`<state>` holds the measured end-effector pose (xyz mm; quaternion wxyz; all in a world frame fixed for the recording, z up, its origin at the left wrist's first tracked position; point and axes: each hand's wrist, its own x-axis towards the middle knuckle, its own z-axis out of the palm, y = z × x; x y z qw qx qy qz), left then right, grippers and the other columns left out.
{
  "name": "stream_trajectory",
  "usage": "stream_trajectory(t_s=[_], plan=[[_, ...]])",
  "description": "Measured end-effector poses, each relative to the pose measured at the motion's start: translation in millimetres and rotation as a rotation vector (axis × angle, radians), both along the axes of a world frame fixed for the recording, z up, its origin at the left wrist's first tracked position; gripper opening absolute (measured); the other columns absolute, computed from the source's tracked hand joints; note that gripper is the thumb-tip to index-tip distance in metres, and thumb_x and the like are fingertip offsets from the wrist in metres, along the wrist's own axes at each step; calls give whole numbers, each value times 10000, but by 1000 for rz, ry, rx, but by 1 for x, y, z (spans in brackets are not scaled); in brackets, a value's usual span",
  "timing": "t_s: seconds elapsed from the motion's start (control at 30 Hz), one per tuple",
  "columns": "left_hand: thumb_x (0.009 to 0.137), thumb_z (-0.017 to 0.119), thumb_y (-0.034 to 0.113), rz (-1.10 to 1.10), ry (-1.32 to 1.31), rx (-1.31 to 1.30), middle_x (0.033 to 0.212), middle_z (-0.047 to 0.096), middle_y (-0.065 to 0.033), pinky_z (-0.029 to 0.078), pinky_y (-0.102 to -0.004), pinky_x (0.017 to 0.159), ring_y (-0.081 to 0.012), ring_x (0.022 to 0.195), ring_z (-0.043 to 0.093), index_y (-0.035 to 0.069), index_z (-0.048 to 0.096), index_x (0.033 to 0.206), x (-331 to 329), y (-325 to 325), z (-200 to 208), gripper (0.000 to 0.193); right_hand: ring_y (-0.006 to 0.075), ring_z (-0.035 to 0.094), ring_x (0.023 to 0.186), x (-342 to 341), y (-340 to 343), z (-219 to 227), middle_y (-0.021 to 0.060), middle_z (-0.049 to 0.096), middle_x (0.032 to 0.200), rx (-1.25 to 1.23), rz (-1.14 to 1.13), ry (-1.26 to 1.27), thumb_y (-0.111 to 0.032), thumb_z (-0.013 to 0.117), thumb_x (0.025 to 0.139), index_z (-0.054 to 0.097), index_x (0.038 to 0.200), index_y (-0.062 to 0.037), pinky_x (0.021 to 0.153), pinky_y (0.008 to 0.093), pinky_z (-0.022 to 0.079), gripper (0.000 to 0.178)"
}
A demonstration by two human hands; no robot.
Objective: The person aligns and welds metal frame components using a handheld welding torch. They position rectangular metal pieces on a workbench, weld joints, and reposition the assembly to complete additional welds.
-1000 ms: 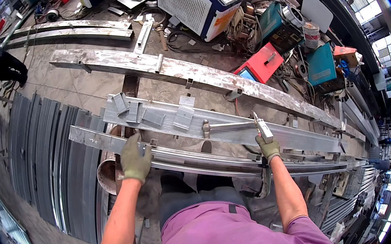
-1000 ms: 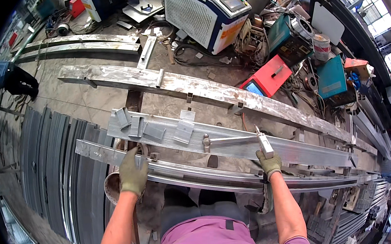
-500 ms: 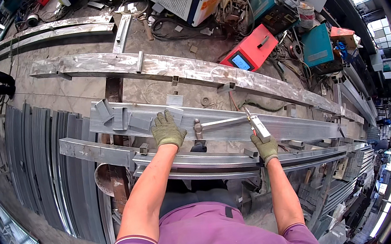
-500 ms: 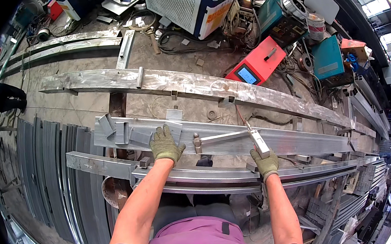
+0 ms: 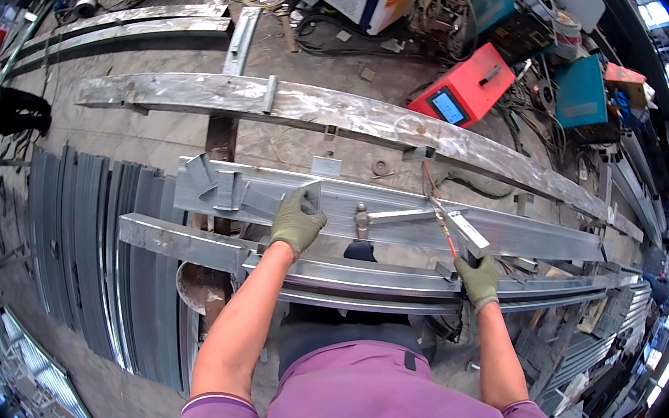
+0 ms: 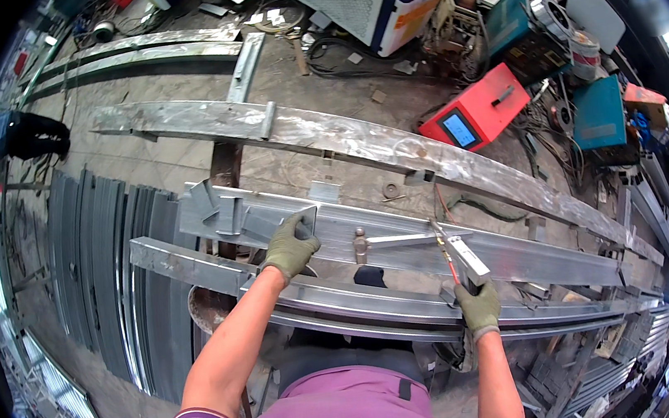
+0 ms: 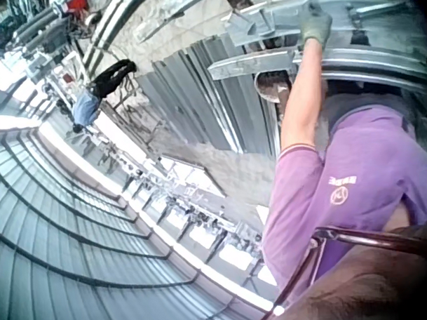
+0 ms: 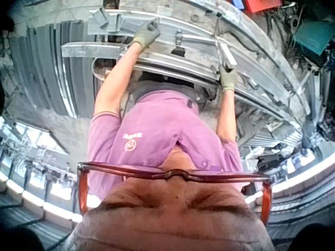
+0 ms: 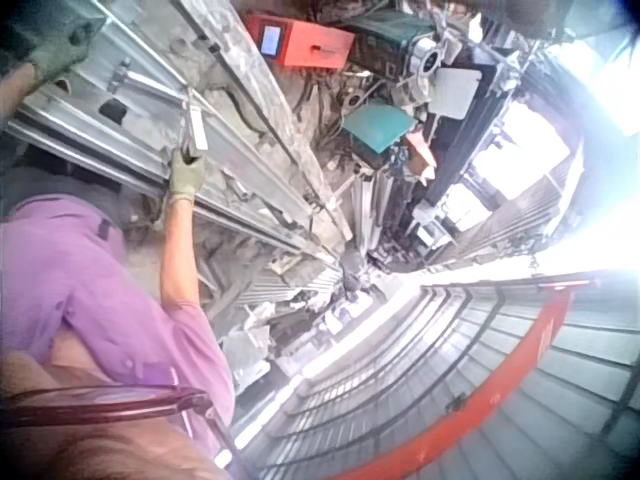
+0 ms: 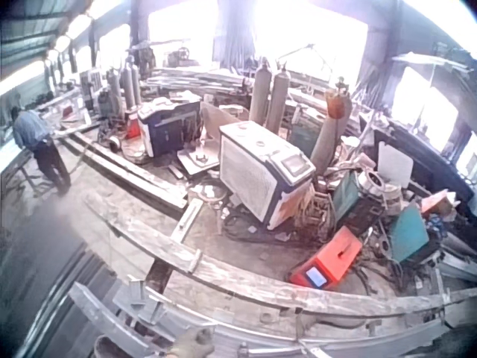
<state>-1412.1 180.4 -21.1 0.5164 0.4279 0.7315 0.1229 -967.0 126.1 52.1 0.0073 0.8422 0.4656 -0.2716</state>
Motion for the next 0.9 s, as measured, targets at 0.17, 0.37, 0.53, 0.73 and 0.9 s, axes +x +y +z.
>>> stream_trajectory(t_s=[0.17, 0.37, 0.53, 0.73, 0.9], plan=[[1030, 688, 199, 592, -1180, -114, 1303, 724, -135, 616, -369, 886, -291, 1160, 751, 28, 492, 1612, -52, -55, 32, 637, 392, 686, 1216, 22, -33, 9, 224, 733, 1277, 295, 235, -66, -355, 856, 871, 711, 1308, 33, 1086, 469, 518, 602], [1084, 626, 239, 698, -1406, -65, 1479, 656, -233, 644, -430, 928, -378, 1248, 727, -21, 455, 1621, -54, -113, 56, 620, 277, 725, 1067, -28, -42, 63, 164, 756, 1150, 305, 139, 65, -223, 789, 982, 744, 1206, 28, 987, 380, 562, 339], [1157, 538, 291, 831, -1591, -81, 1455, 654, -274, 664, -445, 864, -429, 1193, 738, -23, 446, 1625, -46, -144, 67, 571, 212, 751, 1003, -144, 3, 69, 145, 787, 1109, 225, 313, 490, -170, 762, 1011, 745, 1222, 28, 924, 347, 589, 290], [1151, 543, 450, 633, -1606, -154, 1395, 712, -203, 592, -317, 705, -294, 1088, 767, 10, 543, 1581, -49, -185, 57, 615, 192, 724, 1093, -276, 27, 50, 142, 775, 1176, -183, 640, 934, -202, 729, 1043, 661, 1407, 40, 991, 336, 563, 443], [1107, 659, 362, 814, -1367, 42, 1175, 765, -131, 552, -266, 689, -183, 956, 740, 4, 603, 1500, -48, -195, 100, 535, 153, 697, 1049, -299, 13, 31, 75, 750, 1174, -434, 440, 1039, -165, 723, 1060, 674, 1357, 38, 943, 323, 571, 363]])
